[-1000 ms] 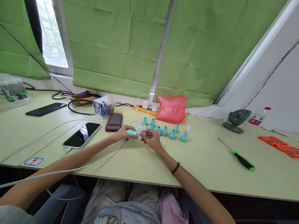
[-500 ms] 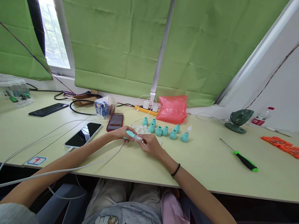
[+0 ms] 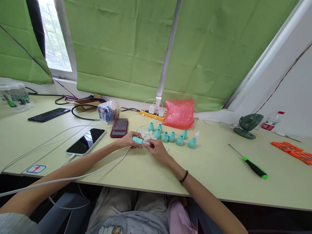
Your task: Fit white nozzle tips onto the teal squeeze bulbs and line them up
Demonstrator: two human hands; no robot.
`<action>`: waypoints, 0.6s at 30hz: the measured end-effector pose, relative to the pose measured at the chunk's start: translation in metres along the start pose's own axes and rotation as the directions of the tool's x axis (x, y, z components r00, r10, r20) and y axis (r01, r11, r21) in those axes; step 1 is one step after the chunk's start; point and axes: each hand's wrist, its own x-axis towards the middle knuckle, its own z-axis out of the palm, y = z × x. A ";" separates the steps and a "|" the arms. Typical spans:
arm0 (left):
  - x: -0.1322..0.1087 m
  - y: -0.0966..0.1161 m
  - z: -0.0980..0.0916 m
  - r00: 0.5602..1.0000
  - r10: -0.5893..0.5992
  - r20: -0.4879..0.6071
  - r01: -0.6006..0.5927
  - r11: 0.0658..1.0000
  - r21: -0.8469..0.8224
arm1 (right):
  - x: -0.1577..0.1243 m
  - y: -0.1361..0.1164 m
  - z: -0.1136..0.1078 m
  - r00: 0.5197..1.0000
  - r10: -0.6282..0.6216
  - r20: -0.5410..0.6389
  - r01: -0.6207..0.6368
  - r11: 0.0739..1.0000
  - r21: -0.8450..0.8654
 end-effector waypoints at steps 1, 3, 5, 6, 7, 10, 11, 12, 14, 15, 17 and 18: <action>0.000 0.000 0.001 1.000 0.010 -0.005 -0.010 1.000 0.015 | 0.001 0.000 -0.001 0.998 0.049 0.040 -0.052 0.995 0.080; 0.000 0.001 0.002 1.000 0.026 -0.012 -0.025 0.999 0.041 | 0.002 0.000 -0.004 0.980 0.146 0.139 -0.175 0.956 0.235; 0.000 0.002 0.003 0.999 0.038 -0.017 -0.037 0.998 0.058 | 0.004 0.001 -0.005 0.944 0.231 0.235 -0.304 0.885 0.353; -0.001 0.002 0.004 0.999 0.043 -0.020 -0.041 0.997 0.066 | 0.004 0.002 -0.006 0.924 0.268 0.273 -0.362 0.844 0.396; -0.001 0.002 0.004 0.999 0.046 -0.023 -0.044 0.996 0.075 | 0.005 0.003 -0.006 0.904 0.302 0.301 -0.412 0.804 0.429; 0.000 0.001 0.006 0.997 0.060 -0.039 -0.055 0.992 0.111 | 0.006 0.005 -0.005 0.858 0.387 0.338 -0.512 0.703 0.493; 0.001 0.001 0.006 0.997 0.069 -0.047 -0.062 0.990 0.129 | 0.007 0.005 -0.005 0.845 0.409 0.343 -0.534 0.674 0.511; 0.001 0.000 0.007 0.995 0.083 -0.060 -0.073 0.986 0.151 | 0.007 0.005 -0.004 0.836 0.427 0.345 -0.549 0.647 0.529; 0.002 0.000 0.008 0.983 0.152 -0.103 -0.126 0.967 0.222 | 0.008 0.005 -0.004 0.823 0.455 0.340 -0.566 0.599 0.566; 0.002 -0.001 0.008 0.971 0.204 -0.125 -0.165 0.949 0.267 | 0.008 0.004 -0.004 0.817 0.466 0.338 -0.571 0.578 0.583; 0.002 -0.001 0.009 0.938 0.310 -0.158 -0.240 0.905 0.351 | 0.008 0.002 -0.004 0.807 0.487 0.335 -0.579 0.538 0.612; 0.002 0.000 0.010 0.921 0.350 -0.169 -0.266 0.885 0.382 | 0.008 0.000 -0.004 0.802 0.495 0.334 -0.582 0.520 0.625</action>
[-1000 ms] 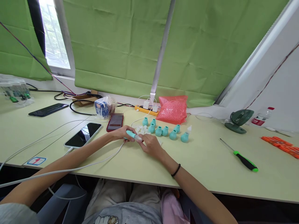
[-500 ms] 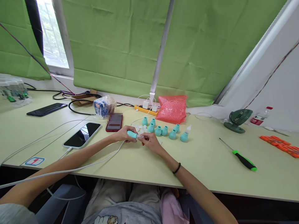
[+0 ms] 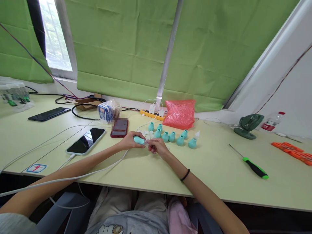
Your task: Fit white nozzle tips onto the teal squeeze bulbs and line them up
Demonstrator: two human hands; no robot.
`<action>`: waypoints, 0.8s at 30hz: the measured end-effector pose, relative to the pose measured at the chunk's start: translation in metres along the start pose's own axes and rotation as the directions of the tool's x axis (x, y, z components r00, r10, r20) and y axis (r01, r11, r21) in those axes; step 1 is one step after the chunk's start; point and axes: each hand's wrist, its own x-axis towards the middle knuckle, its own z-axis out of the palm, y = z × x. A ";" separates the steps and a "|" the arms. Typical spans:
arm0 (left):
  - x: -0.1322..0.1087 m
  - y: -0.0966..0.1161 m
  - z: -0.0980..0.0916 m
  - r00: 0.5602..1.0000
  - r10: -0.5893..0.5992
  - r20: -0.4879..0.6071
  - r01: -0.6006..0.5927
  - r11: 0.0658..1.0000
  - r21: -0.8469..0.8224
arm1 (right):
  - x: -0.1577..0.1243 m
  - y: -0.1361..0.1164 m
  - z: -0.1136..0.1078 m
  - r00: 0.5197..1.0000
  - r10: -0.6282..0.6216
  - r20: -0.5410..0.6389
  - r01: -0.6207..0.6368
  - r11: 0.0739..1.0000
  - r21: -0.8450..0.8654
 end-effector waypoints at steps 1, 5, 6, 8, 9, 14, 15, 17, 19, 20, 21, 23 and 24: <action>0.000 0.001 0.000 1.000 0.024 -0.020 -0.023 1.000 0.020 | -0.001 -0.001 0.001 1.000 0.005 -0.007 -0.004 1.000 0.021; -0.003 0.007 0.000 0.995 0.083 -0.054 -0.079 0.993 0.085 | -0.001 -0.002 0.002 1.000 0.029 0.008 -0.030 0.994 0.107; -0.003 0.008 0.000 0.994 0.098 -0.053 -0.092 0.990 0.105 | -0.001 -0.002 0.001 0.999 0.038 0.020 -0.040 0.992 0.123; -0.004 0.010 -0.001 0.992 0.120 -0.039 -0.112 0.982 0.152 | -0.001 -0.003 0.000 0.997 0.062 0.047 -0.068 0.988 0.136; -0.004 0.011 -0.001 0.992 0.125 -0.022 -0.120 0.977 0.178 | 0.000 -0.003 0.000 0.995 0.081 0.057 -0.087 0.988 0.130; -0.005 0.011 -0.001 0.993 0.108 0.047 -0.116 0.958 0.262 | 0.001 -0.002 0.000 0.988 0.142 0.061 -0.147 0.985 0.090; -0.005 0.011 -0.001 0.994 0.104 0.037 -0.110 0.960 0.259 | 0.001 -0.003 0.001 0.990 0.125 0.060 -0.130 0.988 0.082; -0.004 0.011 -0.002 0.995 0.102 0.008 -0.101 0.967 0.233 | 0.001 -0.003 0.002 0.996 0.066 0.055 -0.069 0.996 0.048; -0.002 0.010 -0.003 0.995 0.093 -0.029 -0.086 0.978 0.193 | 0.001 -0.005 0.003 0.999 -0.025 0.029 0.025 0.999 -0.020; -0.002 0.009 -0.003 0.995 0.082 -0.052 -0.072 0.982 0.174 | 0.001 -0.005 0.002 0.997 -0.079 0.005 0.079 0.995 -0.068; -0.001 0.008 -0.004 0.995 0.069 -0.078 -0.055 0.986 0.160 | 0.001 -0.005 0.001 0.990 -0.141 -0.026 0.137 0.982 -0.127; 0.000 0.007 -0.005 0.990 0.037 -0.134 -0.017 0.989 0.149 | 0.002 -0.005 -0.003 0.950 -0.299 -0.091 0.259 0.916 -0.307; 0.001 0.006 -0.006 0.987 0.020 -0.159 0.004 0.989 0.149 | 0.002 -0.004 -0.005 0.915 -0.388 -0.109 0.309 0.850 -0.427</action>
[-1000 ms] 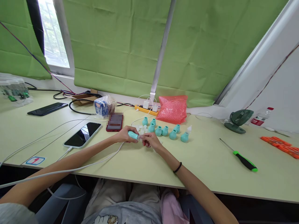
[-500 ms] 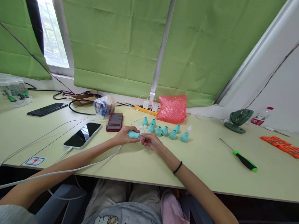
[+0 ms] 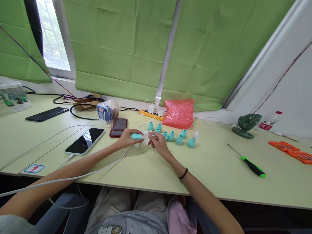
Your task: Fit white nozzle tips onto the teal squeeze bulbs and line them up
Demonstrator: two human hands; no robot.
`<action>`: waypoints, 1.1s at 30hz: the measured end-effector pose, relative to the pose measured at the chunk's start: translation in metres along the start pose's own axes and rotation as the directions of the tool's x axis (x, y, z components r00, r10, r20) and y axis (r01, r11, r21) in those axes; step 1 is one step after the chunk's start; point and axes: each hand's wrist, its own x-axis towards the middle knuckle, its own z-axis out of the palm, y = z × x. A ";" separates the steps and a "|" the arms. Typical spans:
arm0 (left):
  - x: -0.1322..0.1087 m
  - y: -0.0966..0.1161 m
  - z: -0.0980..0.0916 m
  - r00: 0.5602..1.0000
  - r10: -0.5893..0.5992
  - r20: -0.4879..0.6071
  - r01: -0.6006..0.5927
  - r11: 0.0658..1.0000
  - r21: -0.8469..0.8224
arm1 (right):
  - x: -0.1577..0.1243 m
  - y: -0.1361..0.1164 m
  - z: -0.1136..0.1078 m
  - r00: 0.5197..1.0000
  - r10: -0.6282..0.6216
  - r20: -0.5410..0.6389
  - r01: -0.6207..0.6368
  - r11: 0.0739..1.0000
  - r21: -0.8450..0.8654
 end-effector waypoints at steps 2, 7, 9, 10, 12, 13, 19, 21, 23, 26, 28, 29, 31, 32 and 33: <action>0.001 -0.001 -0.002 0.999 -0.041 -0.033 0.041 0.999 0.011 | 0.001 0.005 -0.004 0.986 -0.158 -0.046 0.140 0.952 -0.273; 0.003 -0.002 -0.006 0.992 -0.092 -0.085 0.095 0.995 0.038 | 0.001 0.016 -0.007 0.957 -0.252 0.144 0.284 0.709 -0.645; 0.003 -0.001 -0.007 0.991 -0.095 -0.093 0.099 0.994 0.043 | 0.000 0.018 -0.007 0.954 -0.236 0.185 0.297 0.653 -0.697; 0.003 -0.001 -0.007 0.991 -0.095 -0.096 0.099 0.994 0.044 | 0.000 0.019 -0.007 0.955 -0.224 0.192 0.293 0.639 -0.712; 0.003 -0.001 -0.007 0.992 -0.089 -0.092 0.093 0.995 0.041 | 0.000 0.020 -0.008 0.958 -0.210 0.196 0.285 0.629 -0.723; 0.002 -0.002 -0.006 0.993 -0.085 -0.084 0.088 0.995 0.038 | 0.000 0.020 -0.008 0.957 -0.207 0.202 0.288 0.627 -0.724; 0.001 -0.005 -0.003 0.996 -0.084 -0.006 0.084 0.996 0.030 | 0.002 0.026 -0.006 0.955 -0.216 0.205 0.297 0.629 -0.719; 0.002 -0.006 -0.003 0.996 -0.082 0.022 0.081 0.996 0.023 | 0.003 0.024 -0.006 0.951 -0.243 0.191 0.305 0.650 -0.696; 0.003 -0.009 -0.003 0.996 -0.076 0.043 0.077 0.997 -0.007 | 0.004 0.021 -0.008 0.947 -0.278 0.164 0.316 0.693 -0.648; 0.005 -0.013 -0.004 0.988 -0.121 0.099 0.131 0.986 -0.100 | 0.004 0.013 -0.011 0.958 -0.271 0.094 0.282 0.829 -0.483; 0.007 -0.015 -0.005 0.967 -0.193 0.166 0.224 0.955 -0.194 | 0.004 0.009 -0.013 0.972 -0.231 0.045 0.232 0.916 -0.328; 0.007 -0.015 -0.005 0.953 -0.224 0.203 0.271 0.931 -0.245 | 0.004 0.008 -0.013 0.978 -0.207 0.023 0.207 0.946 -0.252; 0.007 -0.015 -0.006 0.932 -0.257 0.256 0.335 0.881 -0.334 | 0.003 0.007 -0.014 0.987 -0.158 0.002 0.157 0.980 -0.124; 0.007 -0.015 -0.006 0.927 -0.262 0.270 0.350 0.862 -0.367 | 0.003 0.007 -0.013 0.991 -0.132 0.006 0.132 0.989 -0.074; 0.007 -0.015 -0.007 0.924 -0.264 0.277 0.360 0.846 -0.394 | 0.003 0.007 -0.013 0.994 -0.108 0.015 0.109 0.993 -0.034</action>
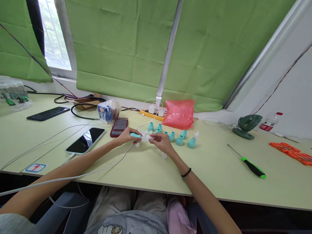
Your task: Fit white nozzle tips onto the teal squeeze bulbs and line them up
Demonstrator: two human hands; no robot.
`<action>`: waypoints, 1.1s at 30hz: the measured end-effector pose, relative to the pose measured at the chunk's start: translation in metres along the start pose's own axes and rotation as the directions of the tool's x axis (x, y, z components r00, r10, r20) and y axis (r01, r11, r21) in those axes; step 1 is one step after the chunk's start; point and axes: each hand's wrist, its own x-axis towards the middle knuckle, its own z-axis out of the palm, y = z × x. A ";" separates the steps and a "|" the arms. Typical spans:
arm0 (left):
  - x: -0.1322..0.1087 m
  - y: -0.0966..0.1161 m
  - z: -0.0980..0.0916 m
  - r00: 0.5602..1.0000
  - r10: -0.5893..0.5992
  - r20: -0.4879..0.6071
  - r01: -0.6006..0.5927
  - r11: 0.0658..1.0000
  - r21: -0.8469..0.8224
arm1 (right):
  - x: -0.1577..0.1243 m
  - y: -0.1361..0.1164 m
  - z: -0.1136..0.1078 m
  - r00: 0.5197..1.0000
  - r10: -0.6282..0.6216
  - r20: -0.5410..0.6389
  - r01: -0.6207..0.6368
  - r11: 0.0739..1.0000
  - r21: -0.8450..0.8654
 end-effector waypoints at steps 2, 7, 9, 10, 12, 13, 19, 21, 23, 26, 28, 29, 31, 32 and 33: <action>-0.001 0.001 0.000 1.000 -0.009 0.009 0.009 0.999 -0.043 | 0.000 0.000 0.000 0.999 0.031 0.032 -0.032 0.998 0.045; -0.002 0.002 -0.001 0.998 -0.043 0.050 0.048 0.993 -0.107 | 0.000 -0.001 -0.001 0.998 0.025 0.060 -0.030 0.996 0.086; -0.003 0.002 -0.001 0.997 -0.046 0.059 0.053 0.991 -0.120 | -0.001 -0.002 -0.001 0.998 0.008 0.059 -0.015 0.994 0.104; -0.003 0.003 -0.002 0.997 -0.048 0.066 0.056 0.991 -0.120 | -0.001 -0.002 0.000 0.998 0.000 0.060 -0.006 0.994 0.107; -0.004 0.004 -0.003 0.995 -0.051 0.084 0.060 0.992 -0.108 | -0.002 -0.003 0.000 0.998 -0.018 0.064 0.012 0.994 0.104; -0.004 0.004 -0.004 0.994 -0.050 0.094 0.059 0.994 -0.097 | -0.002 -0.003 0.000 0.997 -0.027 0.071 0.020 0.995 0.101; -0.005 0.005 -0.002 0.992 0.035 0.121 -0.034 0.999 -0.007 | -0.004 0.000 -0.001 0.986 -0.027 0.165 0.006 0.992 0.124; -0.006 0.005 -0.001 0.992 0.061 0.114 -0.066 0.997 0.038 | -0.004 0.001 -0.002 0.982 -0.012 0.190 -0.019 0.987 0.162; -0.006 0.007 0.001 0.992 0.090 0.093 -0.097 0.993 0.073 | -0.003 0.002 -0.002 0.981 0.007 0.196 -0.050 0.975 0.216; -0.007 0.009 0.002 0.989 0.132 0.073 -0.139 0.984 0.114 | -0.002 0.002 -0.003 0.977 0.040 0.207 -0.101 0.952 0.289; -0.008 0.010 0.002 0.987 0.142 0.078 -0.152 0.979 0.134 | -0.001 0.002 -0.004 0.972 0.057 0.228 -0.131 0.938 0.322; -0.008 0.011 0.003 0.986 0.143 0.082 -0.154 0.978 0.139 | -0.001 0.002 -0.004 0.969 0.064 0.237 -0.144 0.931 0.336; -0.009 0.011 0.003 0.985 0.146 0.089 -0.158 0.977 0.145 | -0.001 0.002 -0.004 0.966 0.073 0.248 -0.161 0.921 0.355; -0.009 0.011 0.003 0.985 0.148 0.089 -0.159 0.977 0.145 | -0.002 0.001 -0.004 0.965 0.075 0.251 -0.165 0.919 0.359; -0.010 0.010 0.003 0.985 0.147 0.087 -0.158 0.977 0.144 | -0.002 0.001 -0.004 0.964 0.076 0.254 -0.167 0.918 0.359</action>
